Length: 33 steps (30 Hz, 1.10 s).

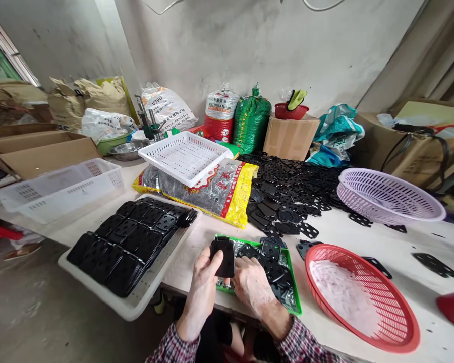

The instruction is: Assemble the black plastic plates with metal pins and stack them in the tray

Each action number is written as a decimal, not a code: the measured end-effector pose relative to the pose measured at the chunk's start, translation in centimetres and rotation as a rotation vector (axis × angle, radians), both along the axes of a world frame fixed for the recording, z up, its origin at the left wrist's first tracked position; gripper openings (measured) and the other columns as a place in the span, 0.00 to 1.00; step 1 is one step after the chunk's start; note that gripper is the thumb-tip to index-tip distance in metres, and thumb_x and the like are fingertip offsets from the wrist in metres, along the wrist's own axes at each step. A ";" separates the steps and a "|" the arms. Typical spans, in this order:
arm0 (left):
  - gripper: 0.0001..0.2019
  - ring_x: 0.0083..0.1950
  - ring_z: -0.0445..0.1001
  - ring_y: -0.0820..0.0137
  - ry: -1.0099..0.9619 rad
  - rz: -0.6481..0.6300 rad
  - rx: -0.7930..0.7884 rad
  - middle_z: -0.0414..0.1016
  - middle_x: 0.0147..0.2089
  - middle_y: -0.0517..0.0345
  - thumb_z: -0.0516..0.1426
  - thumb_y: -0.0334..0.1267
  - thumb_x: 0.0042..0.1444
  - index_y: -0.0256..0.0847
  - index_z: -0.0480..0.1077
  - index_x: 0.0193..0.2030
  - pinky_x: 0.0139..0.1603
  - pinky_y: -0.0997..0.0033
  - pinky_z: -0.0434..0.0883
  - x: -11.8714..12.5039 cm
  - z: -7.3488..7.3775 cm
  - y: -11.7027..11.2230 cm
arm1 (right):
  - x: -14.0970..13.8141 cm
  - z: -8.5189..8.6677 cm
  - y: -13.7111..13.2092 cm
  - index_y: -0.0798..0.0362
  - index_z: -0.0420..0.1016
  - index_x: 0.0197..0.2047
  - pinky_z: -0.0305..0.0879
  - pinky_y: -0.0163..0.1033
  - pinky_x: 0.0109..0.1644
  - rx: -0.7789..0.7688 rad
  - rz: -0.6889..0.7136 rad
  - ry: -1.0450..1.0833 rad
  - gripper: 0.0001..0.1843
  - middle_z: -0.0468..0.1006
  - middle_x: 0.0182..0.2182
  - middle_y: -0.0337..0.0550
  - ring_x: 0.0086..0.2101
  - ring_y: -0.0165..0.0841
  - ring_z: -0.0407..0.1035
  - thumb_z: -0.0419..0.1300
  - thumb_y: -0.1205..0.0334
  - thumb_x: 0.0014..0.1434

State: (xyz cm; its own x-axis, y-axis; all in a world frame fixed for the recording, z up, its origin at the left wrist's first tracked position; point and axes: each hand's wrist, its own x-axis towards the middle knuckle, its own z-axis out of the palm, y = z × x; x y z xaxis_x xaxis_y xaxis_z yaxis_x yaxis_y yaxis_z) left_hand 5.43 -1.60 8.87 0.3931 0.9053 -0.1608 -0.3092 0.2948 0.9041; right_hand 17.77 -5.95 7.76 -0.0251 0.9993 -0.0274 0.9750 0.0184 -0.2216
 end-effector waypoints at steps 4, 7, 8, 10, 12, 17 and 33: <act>0.21 0.31 0.73 0.70 0.035 0.028 -0.004 0.77 0.39 0.56 0.64 0.49 0.55 0.40 0.73 0.50 0.23 0.76 0.68 -0.2 -0.1 -0.2 | 0.4 0.0 0.0 0.52 0.79 0.35 0.56 0.41 0.41 0.012 0.040 -0.023 0.13 0.81 0.37 0.46 0.39 0.38 0.71 0.55 0.72 0.64; 0.19 0.29 0.71 0.72 0.022 0.013 0.006 0.77 0.38 0.57 0.65 0.49 0.54 0.40 0.75 0.48 0.23 0.76 0.67 -0.1 -0.1 -0.2 | 0.8 -0.3 -0.1 0.52 0.78 0.35 0.57 0.40 0.40 0.038 0.077 -0.032 0.12 0.81 0.36 0.45 0.37 0.36 0.71 0.54 0.73 0.64; 0.20 0.29 0.71 0.72 0.027 0.017 0.006 0.77 0.39 0.56 0.65 0.49 0.53 0.40 0.75 0.48 0.23 0.76 0.67 0.0 -0.1 -0.2 | 1.1 -0.4 -0.2 0.52 0.78 0.35 0.57 0.39 0.40 0.056 0.065 -0.023 0.13 0.80 0.35 0.45 0.36 0.36 0.71 0.54 0.73 0.64; 0.21 0.30 0.72 0.71 0.048 0.032 0.004 0.78 0.40 0.56 0.65 0.49 0.53 0.41 0.75 0.50 0.24 0.75 0.68 0.1 0.0 -0.3 | 1.6 -0.6 -0.4 0.52 0.78 0.34 0.58 0.38 0.39 0.103 0.016 0.043 0.14 0.80 0.33 0.44 0.35 0.35 0.71 0.52 0.72 0.65; 0.22 0.30 0.72 0.70 0.067 0.033 0.006 0.78 0.40 0.56 0.65 0.50 0.53 0.42 0.75 0.51 0.24 0.75 0.69 0.1 0.0 -0.2 | 2.2 -0.6 -0.7 0.52 0.79 0.35 0.60 0.38 0.39 0.152 -0.051 0.199 0.15 0.80 0.33 0.43 0.35 0.35 0.72 0.51 0.70 0.66; 0.23 0.31 0.73 0.69 0.164 0.027 0.049 0.79 0.40 0.55 0.64 0.53 0.54 0.42 0.74 0.52 0.23 0.75 0.69 0.4 -0.6 0.0 | 3.7 0.2 -1.1 0.51 0.80 0.34 0.66 0.39 0.40 0.302 -0.220 0.788 0.12 0.80 0.33 0.43 0.34 0.37 0.74 0.57 0.60 0.63; 0.27 0.36 0.73 0.64 0.229 -0.067 0.113 0.77 0.43 0.51 0.63 0.56 0.54 0.41 0.72 0.55 0.25 0.72 0.72 1.9 -0.8 -1.1 | 3.6 3.2 -1.9 0.54 0.83 0.30 0.68 0.39 0.38 0.459 -0.429 1.222 0.16 0.80 0.29 0.44 0.33 0.38 0.72 0.66 0.49 0.55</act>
